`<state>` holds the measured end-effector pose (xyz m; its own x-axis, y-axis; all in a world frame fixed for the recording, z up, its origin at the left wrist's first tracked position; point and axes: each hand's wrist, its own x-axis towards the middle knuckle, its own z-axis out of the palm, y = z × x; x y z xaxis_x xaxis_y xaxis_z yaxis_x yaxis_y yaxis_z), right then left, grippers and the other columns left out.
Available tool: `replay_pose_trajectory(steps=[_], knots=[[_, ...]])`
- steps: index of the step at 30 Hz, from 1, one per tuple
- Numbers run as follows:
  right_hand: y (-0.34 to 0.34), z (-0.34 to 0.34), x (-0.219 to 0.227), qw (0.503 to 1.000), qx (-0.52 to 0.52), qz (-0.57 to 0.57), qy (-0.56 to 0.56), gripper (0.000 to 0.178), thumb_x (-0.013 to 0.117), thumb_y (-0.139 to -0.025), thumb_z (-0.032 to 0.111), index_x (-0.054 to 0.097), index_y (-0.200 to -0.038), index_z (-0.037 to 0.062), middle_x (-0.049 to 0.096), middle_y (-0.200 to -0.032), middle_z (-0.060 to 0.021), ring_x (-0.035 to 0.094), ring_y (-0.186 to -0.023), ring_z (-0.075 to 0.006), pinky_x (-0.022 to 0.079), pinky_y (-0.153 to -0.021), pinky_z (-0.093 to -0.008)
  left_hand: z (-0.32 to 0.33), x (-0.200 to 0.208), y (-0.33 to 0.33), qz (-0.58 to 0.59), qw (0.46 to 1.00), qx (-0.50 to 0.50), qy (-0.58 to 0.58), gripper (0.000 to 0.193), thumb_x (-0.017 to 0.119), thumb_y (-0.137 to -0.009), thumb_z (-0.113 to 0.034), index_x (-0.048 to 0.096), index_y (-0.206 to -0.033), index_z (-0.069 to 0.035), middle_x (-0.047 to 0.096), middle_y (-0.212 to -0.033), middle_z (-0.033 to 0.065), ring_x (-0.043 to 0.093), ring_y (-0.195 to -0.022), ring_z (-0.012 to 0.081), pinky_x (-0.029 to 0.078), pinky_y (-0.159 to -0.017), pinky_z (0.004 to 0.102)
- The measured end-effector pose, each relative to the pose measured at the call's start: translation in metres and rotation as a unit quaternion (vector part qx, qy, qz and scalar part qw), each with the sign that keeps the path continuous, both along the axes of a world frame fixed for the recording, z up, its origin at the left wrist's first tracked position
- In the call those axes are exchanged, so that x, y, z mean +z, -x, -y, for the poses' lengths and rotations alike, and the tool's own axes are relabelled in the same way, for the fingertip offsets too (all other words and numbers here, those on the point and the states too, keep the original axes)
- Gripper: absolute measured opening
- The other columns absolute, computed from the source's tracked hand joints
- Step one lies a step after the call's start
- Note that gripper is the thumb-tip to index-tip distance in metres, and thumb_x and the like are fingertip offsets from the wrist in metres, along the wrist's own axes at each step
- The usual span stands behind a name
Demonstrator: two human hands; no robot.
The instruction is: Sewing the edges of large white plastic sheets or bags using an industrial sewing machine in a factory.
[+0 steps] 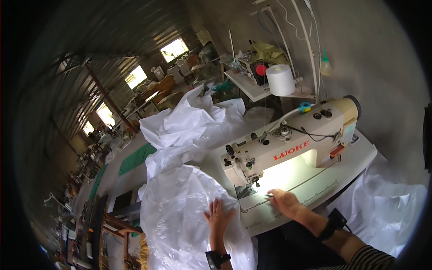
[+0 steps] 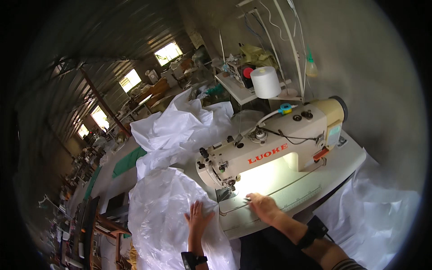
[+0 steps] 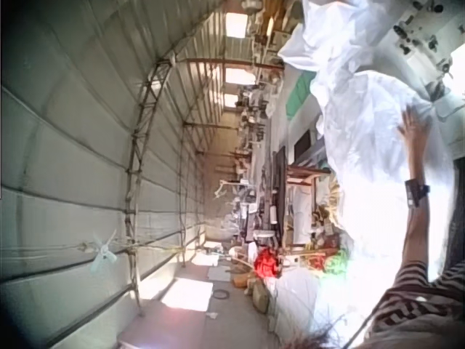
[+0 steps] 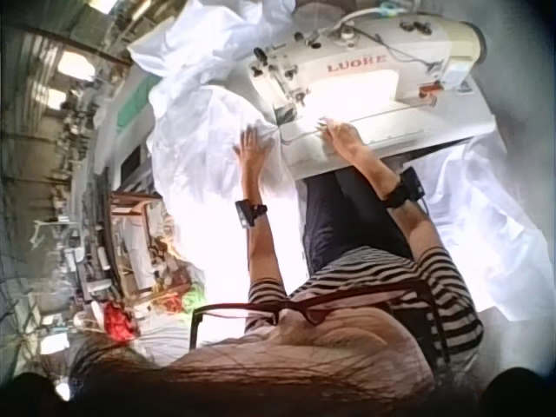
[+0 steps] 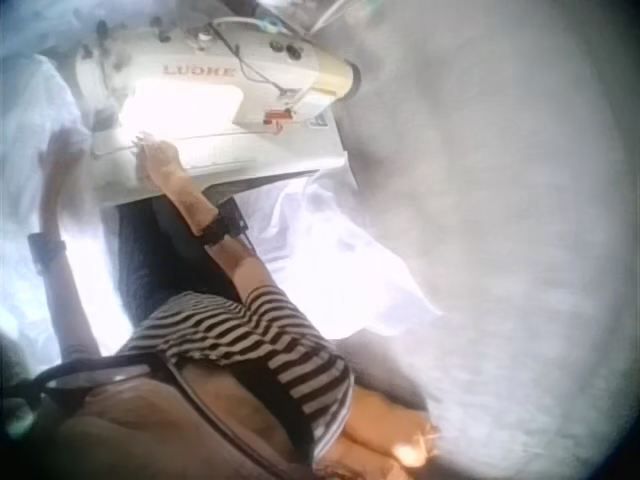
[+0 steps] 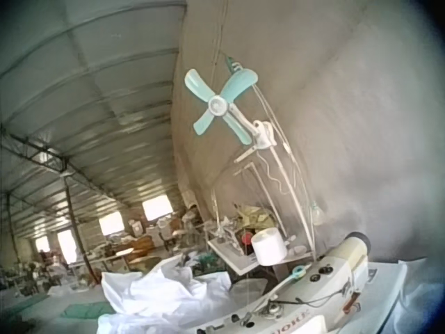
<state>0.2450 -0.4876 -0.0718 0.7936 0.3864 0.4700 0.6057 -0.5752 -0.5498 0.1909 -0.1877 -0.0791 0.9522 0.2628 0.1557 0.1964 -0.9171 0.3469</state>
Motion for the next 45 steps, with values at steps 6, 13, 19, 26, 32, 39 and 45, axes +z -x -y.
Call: replay_pose_trajectory(steps=[6, 13, 19, 26, 32, 39, 45], knots=[[0.000, -0.055, 0.004, 0.994, 0.056, 0.030, 0.092, 0.025, 0.064, -0.090, 0.020, 0.056, -0.110, 0.0071, 0.062, -0.099, -0.0126, 0.068, -0.080, -0.0338, 0.056, -0.071, -0.0416, 0.003, -0.007, 0.021, 0.006, 1.000, -0.009, -0.007, 0.082, 0.066, -0.082, -0.060, 0.047, -0.147, -0.015, 0.036, -0.159, 0.0046, 0.025, -0.150, 0.0262, 0.009, -0.117, 0.0646], [-0.030, -0.105, -0.013, 0.990, 0.033, 0.047, 0.126, 0.011, 0.057, -0.091, 0.015, 0.059, -0.100, 0.0078, 0.065, -0.094, -0.0138, 0.071, -0.072, -0.0318, 0.057, -0.059, -0.0420, 0.007, -0.008, 0.022, 0.020, 0.999, -0.011, -0.027, 0.078, 0.063, -0.085, -0.061, 0.048, -0.146, -0.016, 0.037, -0.158, 0.0063, 0.027, -0.149, 0.0265, 0.010, -0.117, 0.0644], [-0.023, -0.058, 0.010, 0.991, 0.017, 0.043, 0.126, 0.018, 0.064, -0.088, 0.016, 0.063, -0.105, 0.0078, 0.065, -0.093, -0.0148, 0.069, -0.078, -0.0312, 0.056, -0.068, -0.0425, 0.012, -0.009, 0.027, 0.049, 0.998, -0.003, -0.028, 0.076, 0.061, -0.086, -0.061, 0.049, -0.145, -0.014, 0.038, -0.157, 0.0070, 0.029, -0.148, 0.0276, 0.011, -0.116, 0.0643], [-0.025, -0.104, -0.011, 0.990, 0.035, 0.056, 0.126, 0.015, 0.059, -0.091, 0.017, 0.061, -0.105, 0.0106, 0.066, -0.093, -0.0153, 0.068, -0.074, -0.0350, 0.056, -0.065, -0.0451, 0.013, -0.008, 0.024, 0.028, 0.999, -0.010, -0.045, 0.078, 0.057, -0.088, -0.061, 0.043, -0.149, -0.015, 0.035, -0.159, 0.0077, 0.028, -0.149, 0.0272, 0.010, -0.118, 0.0626], [-0.006, -0.065, 0.015, 0.982, -0.055, 0.052, 0.170, 0.036, 0.072, -0.078, 0.009, 0.064, -0.113, 0.0063, 0.060, -0.117, -0.0117, 0.057, -0.108, -0.0301, 0.046, -0.092, -0.0431, 0.011, -0.002, 0.030, 0.063, 0.998, -0.017, -0.019, 0.071, 0.063, -0.089, -0.049, 0.044, -0.147, -0.012, 0.040, -0.155, 0.0111, 0.033, -0.146, 0.0285, 0.017, -0.116, 0.0633], [0.081, -0.109, 0.039, 0.933, 0.246, 0.187, 0.185, 0.055, 0.072, -0.065, -0.001, 0.063, -0.118, 0.0094, 0.050, -0.139, -0.0098, 0.049, -0.126, -0.0326, 0.041, -0.103, -0.0497, 0.006, 0.005, 0.125, 0.420, 0.879, 0.003, 0.224, 0.053, 0.067, -0.079, 0.006, 0.057, -0.129, -0.005, 0.051, -0.144, 0.0164, 0.054, -0.129, 0.0369, 0.044, -0.106, 0.0433], [0.075, -0.161, 0.023, 0.954, 0.293, -0.023, 0.060, 0.029, 0.062, -0.073, -0.009, 0.063, -0.100, 0.0015, 0.067, -0.105, -0.0117, 0.063, -0.100, -0.0338, 0.049, -0.089, -0.0422, -0.040, -0.094, 0.390, 0.289, 0.815, 0.502, 0.008, 0.076, 0.064, -0.070, 0.004, 0.041, -0.143, -0.001, 0.037, -0.151, 0.0241, 0.039, -0.138, 0.0425, 0.038, -0.110, 0.0480]])
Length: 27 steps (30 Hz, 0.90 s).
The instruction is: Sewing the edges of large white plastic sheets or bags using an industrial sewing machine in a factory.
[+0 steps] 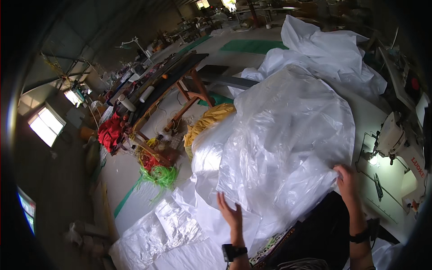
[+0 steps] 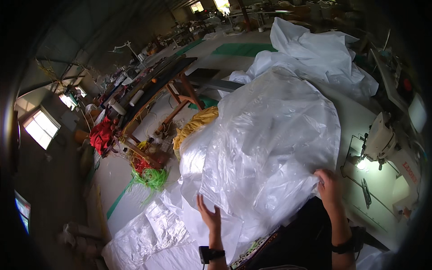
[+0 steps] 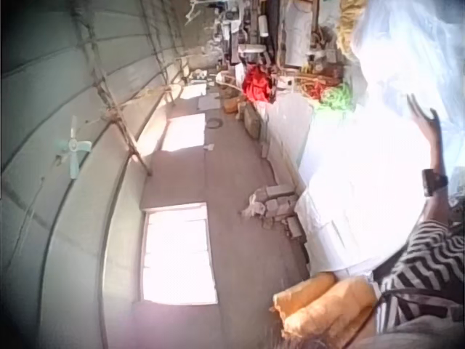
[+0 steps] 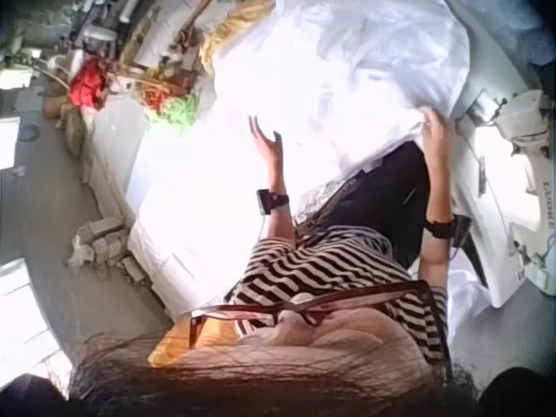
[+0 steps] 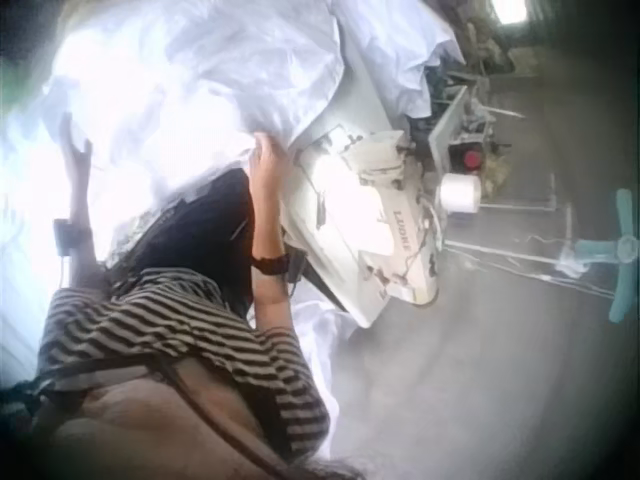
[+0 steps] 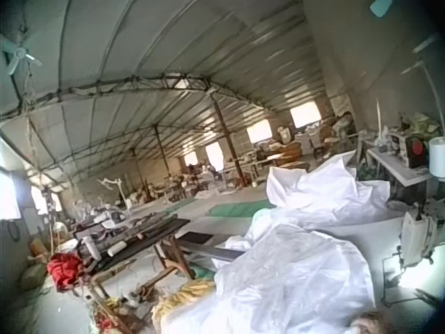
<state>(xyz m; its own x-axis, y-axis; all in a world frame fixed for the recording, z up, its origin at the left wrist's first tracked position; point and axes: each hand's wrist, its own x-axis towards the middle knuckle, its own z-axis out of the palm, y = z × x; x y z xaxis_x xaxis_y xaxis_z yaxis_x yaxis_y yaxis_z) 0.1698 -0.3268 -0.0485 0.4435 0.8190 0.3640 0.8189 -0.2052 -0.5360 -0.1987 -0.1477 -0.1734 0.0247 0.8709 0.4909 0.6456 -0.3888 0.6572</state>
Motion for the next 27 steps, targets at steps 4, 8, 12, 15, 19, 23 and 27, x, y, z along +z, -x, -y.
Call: replay_pose_trajectory(steps=[4, 8, 12, 15, 19, 23, 27], knots=[[-0.005, -0.024, 0.000, 0.988, -0.027, -0.146, -0.043, 0.026, 0.051, -0.081, -0.013, 0.059, -0.104, -0.0025, 0.066, -0.091, -0.0141, 0.066, -0.085, -0.0264, 0.049, -0.079, -0.0300, 0.019, -0.084, 0.101, -0.366, 0.906, -0.014, 0.211, 0.082, 0.063, -0.071, -0.003, 0.039, -0.148, -0.015, 0.025, -0.159, 0.0173, 0.018, -0.150, 0.0396, 0.018, -0.112, 0.0722], [-0.006, -0.038, 0.003, 0.975, -0.001, -0.209, -0.070, 0.029, 0.047, -0.083, -0.015, 0.059, -0.107, -0.0024, 0.063, -0.094, -0.0100, 0.061, -0.091, -0.0155, 0.046, -0.084, -0.0263, -0.008, -0.114, 0.115, -0.409, 0.906, -0.038, 0.103, 0.045, 0.063, -0.077, -0.008, 0.063, -0.122, -0.013, 0.054, -0.137, 0.0175, 0.039, -0.141, 0.0321, 0.024, -0.109, 0.0714], [-0.001, -0.049, -0.005, 0.982, 0.009, -0.178, -0.063, 0.032, 0.048, -0.086, -0.011, 0.057, -0.116, -0.0009, 0.065, -0.103, -0.0135, 0.064, -0.099, -0.0238, 0.047, -0.089, -0.0305, -0.097, -0.068, 0.141, -0.171, 0.901, -0.020, 0.399, 0.020, 0.060, -0.089, -0.020, 0.066, -0.106, -0.011, 0.071, -0.102, 0.0073, 0.064, -0.108, 0.0228, 0.045, -0.101, 0.0414], [0.028, -0.083, -0.016, 0.992, 0.009, -0.118, -0.050, 0.033, 0.052, -0.092, -0.001, 0.056, -0.125, 0.0014, 0.065, -0.117, -0.0179, 0.063, -0.110, -0.0343, 0.049, -0.093, -0.0380, -0.131, 0.021, 0.182, 0.093, 0.888, -0.244, 0.379, 0.033, 0.055, -0.095, -0.027, 0.061, -0.122, -0.006, 0.068, -0.115, 0.0119, 0.065, -0.107, 0.0233, 0.051, -0.095, 0.0377], [0.099, -0.170, -0.019, 0.947, 0.177, -0.248, -0.101, 0.038, 0.054, -0.097, 0.009, 0.051, -0.134, 0.0008, 0.056, -0.134, -0.0185, 0.059, -0.119, -0.0339, 0.047, -0.100, -0.0382, -0.111, 0.180, 0.207, 0.565, 0.720, -0.318, 0.246, 0.045, 0.046, -0.103, -0.029, 0.052, -0.133, 0.004, 0.062, -0.126, 0.0169, 0.062, -0.114, 0.0280, 0.051, -0.100, 0.0397], [0.169, -0.185, -0.003, 0.944, 0.263, -0.187, -0.069, 0.051, 0.057, -0.098, 0.014, 0.042, -0.146, 0.0054, 0.043, -0.150, -0.0136, 0.050, -0.131, -0.0305, 0.043, -0.106, -0.0404, -0.065, 0.309, 0.205, 0.595, 0.729, -0.335, 0.044, 0.045, 0.045, -0.104, -0.028, 0.051, -0.134, 0.004, 0.060, -0.128, 0.0177, 0.062, -0.115, 0.0286, 0.050, -0.100, 0.0405], [0.199, -0.130, 0.010, 0.906, 0.338, -0.029, -0.253, 0.041, 0.055, -0.099, 0.019, 0.052, -0.138, 0.0096, 0.051, -0.143, -0.0107, 0.055, -0.123, -0.0278, 0.043, -0.102, -0.0433, -0.004, 0.356, 0.207, 0.522, 0.805, -0.244, -0.143, 0.045, 0.044, -0.104, -0.028, 0.050, -0.135, 0.004, 0.059, -0.130, 0.0184, 0.061, -0.116, 0.0292, 0.050, -0.101, 0.0413]])
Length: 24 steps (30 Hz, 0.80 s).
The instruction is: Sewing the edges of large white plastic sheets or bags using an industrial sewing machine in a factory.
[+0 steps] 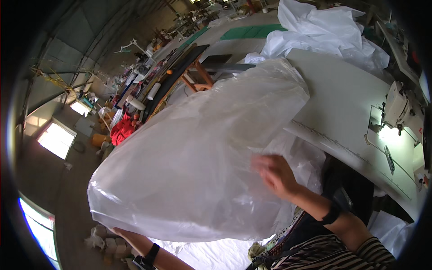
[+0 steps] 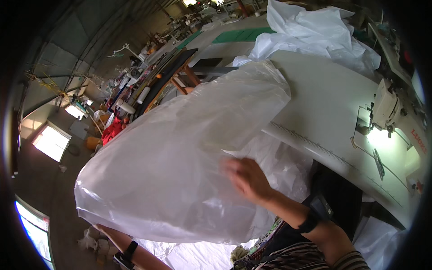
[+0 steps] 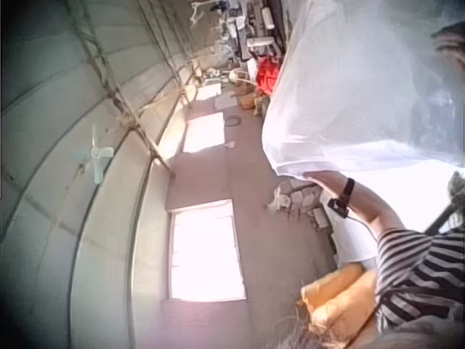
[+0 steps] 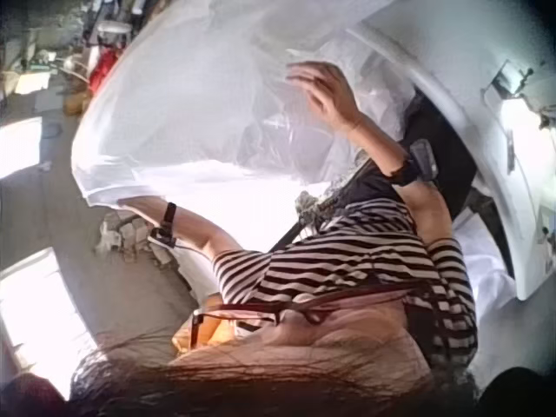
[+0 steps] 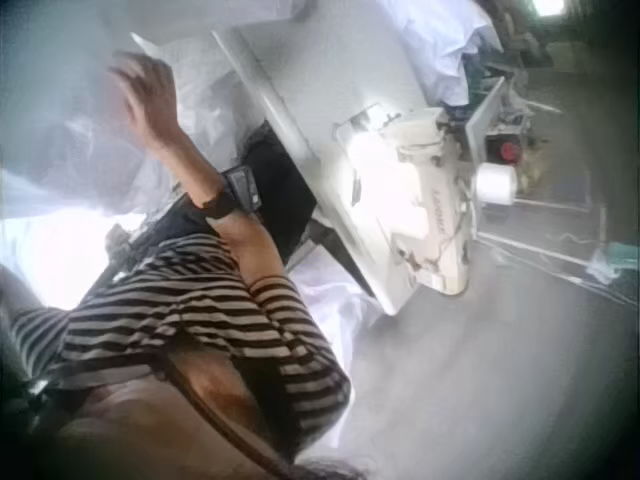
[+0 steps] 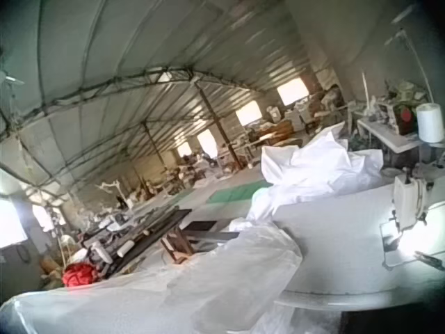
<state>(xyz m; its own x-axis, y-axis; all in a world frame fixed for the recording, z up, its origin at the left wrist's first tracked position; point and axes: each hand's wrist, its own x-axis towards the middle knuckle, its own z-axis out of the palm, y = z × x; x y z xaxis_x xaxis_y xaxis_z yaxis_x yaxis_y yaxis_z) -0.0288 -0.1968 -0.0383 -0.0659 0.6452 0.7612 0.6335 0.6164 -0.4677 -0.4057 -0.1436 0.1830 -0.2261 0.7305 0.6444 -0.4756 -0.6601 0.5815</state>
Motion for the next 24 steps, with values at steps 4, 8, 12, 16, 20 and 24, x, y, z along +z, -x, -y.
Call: replay_pose_trajectory(steps=[4, 8, 12, 16, 20, 24], knots=[[0.061, 0.032, -0.033, 0.945, 0.267, 0.071, 0.174, 0.031, 0.055, -0.094, 0.024, 0.064, -0.123, 0.0190, 0.055, -0.136, -0.0107, 0.051, -0.125, -0.0250, 0.041, -0.106, -0.0418, 0.047, 0.025, 0.006, -0.035, 0.984, 0.162, -0.065, 0.045, 0.043, -0.104, -0.027, 0.049, -0.136, 0.005, 0.057, -0.132, 0.0192, 0.060, -0.117, 0.0299, 0.050, -0.102, 0.0420], [0.044, -0.002, -0.067, 0.883, -0.203, 0.241, 0.347, 0.035, 0.052, -0.092, 0.013, 0.059, -0.126, 0.0075, 0.053, -0.136, -0.0155, 0.044, -0.132, -0.0356, 0.034, -0.109, -0.0525, 0.052, 0.075, 0.012, -0.037, 0.965, 0.248, -0.081, 0.045, 0.042, -0.105, -0.026, 0.048, -0.136, 0.005, 0.056, -0.133, 0.0199, 0.060, -0.118, 0.0305, 0.050, -0.102, 0.0428], [0.005, 0.035, -0.042, 0.956, -0.032, 0.017, 0.290, 0.023, 0.061, -0.094, 0.019, 0.067, -0.114, 0.0100, 0.070, -0.109, -0.0096, 0.066, -0.102, -0.0240, 0.051, -0.087, -0.0412, 0.033, 0.121, 0.021, -0.031, 0.951, 0.301, -0.069, 0.045, 0.040, -0.105, -0.025, 0.046, -0.137, 0.005, 0.054, -0.135, 0.0207, 0.059, -0.119, 0.0311, 0.050, -0.103, 0.0436], [0.051, 0.093, -0.017, 0.902, 0.269, -0.176, 0.288, 0.038, 0.068, -0.092, 0.036, 0.065, -0.122, 0.0130, 0.070, -0.104, -0.0086, 0.066, -0.104, -0.0239, 0.051, -0.091, -0.0379, 0.013, 0.146, 0.037, -0.006, 0.955, 0.293, -0.046, 0.045, 0.040, -0.105, -0.025, 0.046, -0.138, 0.005, 0.053, -0.136, 0.0212, 0.059, -0.120, 0.0316, 0.050, -0.103, 0.0442], [0.088, 0.101, -0.047, 0.833, 0.292, 0.059, 0.467, 0.057, 0.071, -0.090, 0.042, 0.055, -0.138, 0.0143, 0.062, -0.129, -0.0077, 0.058, -0.119, -0.0252, 0.046, -0.102, -0.0394, 0.006, 0.167, 0.070, -0.198, 0.829, 0.519, -0.064, 0.044, 0.038, -0.105, -0.023, 0.045, -0.138, 0.006, 0.051, -0.138, 0.0213, 0.058, -0.120, 0.0327, 0.050, -0.104, 0.0462], [0.089, 0.094, -0.080, 0.908, 0.198, -0.124, 0.347, 0.069, 0.069, -0.090, 0.041, 0.042, -0.147, 0.0135, 0.053, -0.137, -0.0142, 0.053, -0.125, -0.0336, 0.043, -0.105, -0.0434, 0.018, 0.181, 0.113, -0.197, 0.829, 0.518, -0.074, 0.046, 0.038, -0.105, -0.026, 0.046, -0.137, 0.006, 0.052, -0.136, 0.0211, 0.059, -0.118, 0.0327, 0.051, -0.103, 0.0459]])
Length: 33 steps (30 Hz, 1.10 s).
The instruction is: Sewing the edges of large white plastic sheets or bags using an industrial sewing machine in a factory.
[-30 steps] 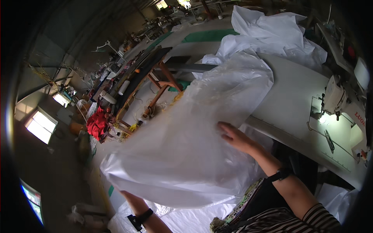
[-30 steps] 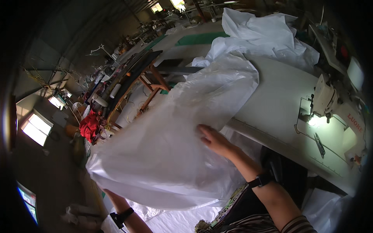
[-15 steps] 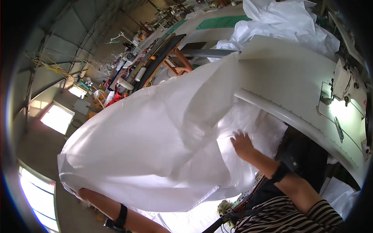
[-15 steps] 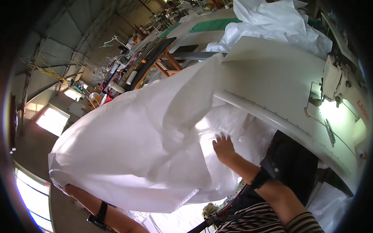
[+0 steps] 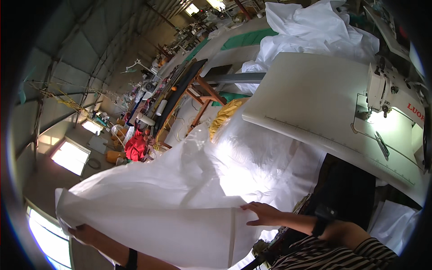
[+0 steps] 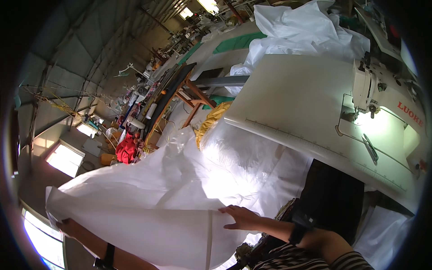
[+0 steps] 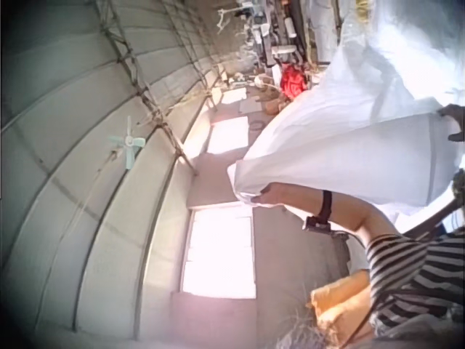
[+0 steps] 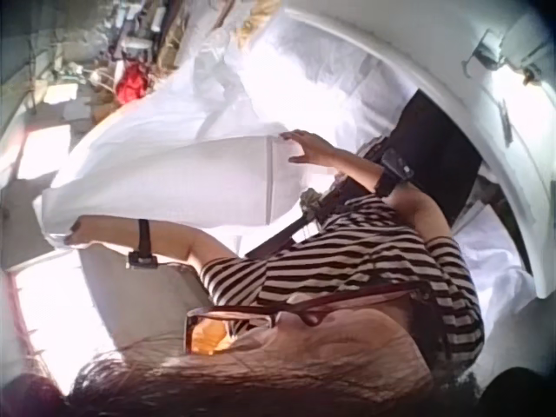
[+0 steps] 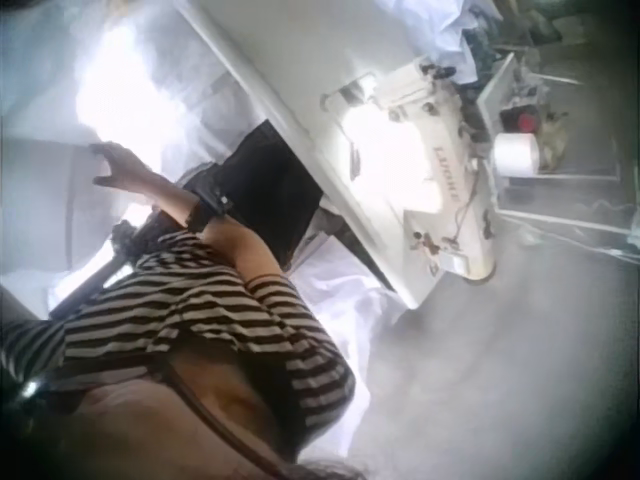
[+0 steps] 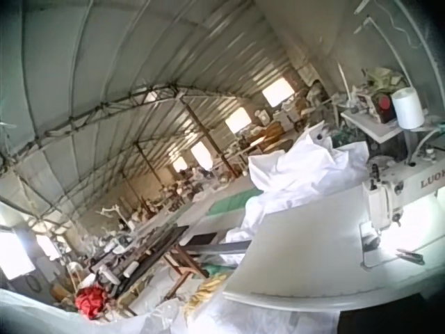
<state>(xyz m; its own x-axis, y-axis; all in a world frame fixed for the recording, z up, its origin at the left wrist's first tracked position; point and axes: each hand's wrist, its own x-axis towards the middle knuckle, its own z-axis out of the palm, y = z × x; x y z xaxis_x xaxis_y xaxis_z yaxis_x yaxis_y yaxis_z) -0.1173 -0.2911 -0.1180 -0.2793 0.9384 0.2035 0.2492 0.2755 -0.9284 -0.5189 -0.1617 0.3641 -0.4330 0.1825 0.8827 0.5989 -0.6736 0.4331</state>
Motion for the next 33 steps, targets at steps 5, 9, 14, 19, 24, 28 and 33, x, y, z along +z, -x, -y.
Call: replay_pose_trajectory(steps=[5, 9, 14, 19, 24, 28, 33], knots=[[0.017, -0.025, -0.008, 0.995, 0.016, 0.080, 0.055, 0.080, 0.073, -0.085, 0.043, 0.037, -0.149, 0.0101, 0.047, -0.144, -0.0176, 0.048, -0.130, -0.0366, 0.040, -0.109, -0.0449, 0.021, 0.009, 0.038, -0.005, 1.000, 0.016, -0.001, 0.048, 0.037, -0.104, -0.028, 0.047, -0.136, 0.006, 0.054, -0.133, 0.0210, 0.060, -0.115, 0.0328, 0.052, -0.101, 0.0454], [0.020, -0.042, -0.020, 0.995, 0.064, 0.066, 0.036, 0.059, 0.072, -0.087, 0.039, 0.052, -0.137, 0.0130, 0.062, -0.128, -0.0114, 0.058, -0.120, -0.0289, 0.047, -0.101, -0.0409, 0.028, 0.008, 0.052, -0.053, 0.998, 0.016, -0.007, 0.049, 0.037, -0.104, -0.030, 0.048, -0.135, 0.006, 0.055, -0.131, 0.0208, 0.061, -0.114, 0.0328, 0.052, -0.099, 0.0450], [0.011, -0.052, -0.013, 0.994, 0.060, 0.048, -0.074, 0.039, 0.071, -0.086, 0.020, 0.061, -0.122, 0.0111, 0.061, -0.127, -0.0099, 0.057, -0.120, -0.0295, 0.046, -0.104, -0.0398, 0.020, 0.002, 0.059, -0.004, 0.999, 0.032, -0.015, 0.051, 0.037, -0.103, -0.033, 0.049, -0.135, 0.006, 0.057, -0.128, 0.0206, 0.062, -0.111, 0.0328, 0.053, -0.097, 0.0446], [0.013, -0.092, 0.034, 0.988, 0.022, -0.058, -0.140, 0.054, 0.075, -0.082, 0.015, 0.055, -0.131, 0.0074, 0.057, -0.131, -0.0137, 0.055, -0.121, -0.0320, 0.043, -0.105, -0.0424, 0.008, -0.003, 0.058, -0.010, 0.999, 0.038, -0.021, 0.053, 0.037, -0.102, -0.035, 0.050, -0.134, 0.006, 0.058, -0.126, 0.0204, 0.063, -0.109, 0.0328, 0.054, -0.095, 0.0441], [0.008, -0.069, 0.052, 0.976, 0.192, 0.045, -0.093, 0.024, 0.074, -0.085, 0.015, 0.068, -0.108, 0.0105, 0.064, -0.116, -0.0088, 0.058, -0.116, -0.0260, 0.047, -0.097, -0.0385, -0.006, -0.009, 0.058, -0.003, 0.999, 0.038, -0.031, 0.055, 0.037, -0.102, -0.038, 0.051, -0.133, 0.006, 0.060, -0.123, 0.0202, 0.064, -0.106, 0.0328, 0.055, -0.093, 0.0436], [0.001, -0.072, 0.062, 0.987, 0.018, -0.121, -0.102, 0.058, 0.072, -0.082, 0.013, 0.050, -0.136, 0.0081, 0.050, -0.139, -0.0160, 0.048, -0.131, -0.0317, 0.039, -0.112, -0.0398, -0.021, -0.013, 0.060, -0.006, 0.999, 0.039, -0.029, 0.057, 0.037, -0.101, -0.040, 0.052, -0.132, 0.006, 0.061, -0.121, 0.0201, 0.065, -0.104, 0.0329, 0.056, -0.092, 0.0432], [-0.013, -0.102, 0.072, 0.979, 0.200, -0.022, 0.032, 0.056, 0.071, -0.089, 0.035, 0.056, -0.134, 0.0058, 0.064, -0.124, -0.0150, 0.063, -0.111, -0.0271, 0.048, -0.099, -0.0393, -0.040, -0.020, 0.059, -0.008, 0.999, 0.038, -0.032, 0.059, 0.037, -0.100, -0.043, 0.053, -0.131, 0.006, 0.063, -0.118, 0.0199, 0.066, -0.102, 0.0329, 0.057, -0.090, 0.0428]])
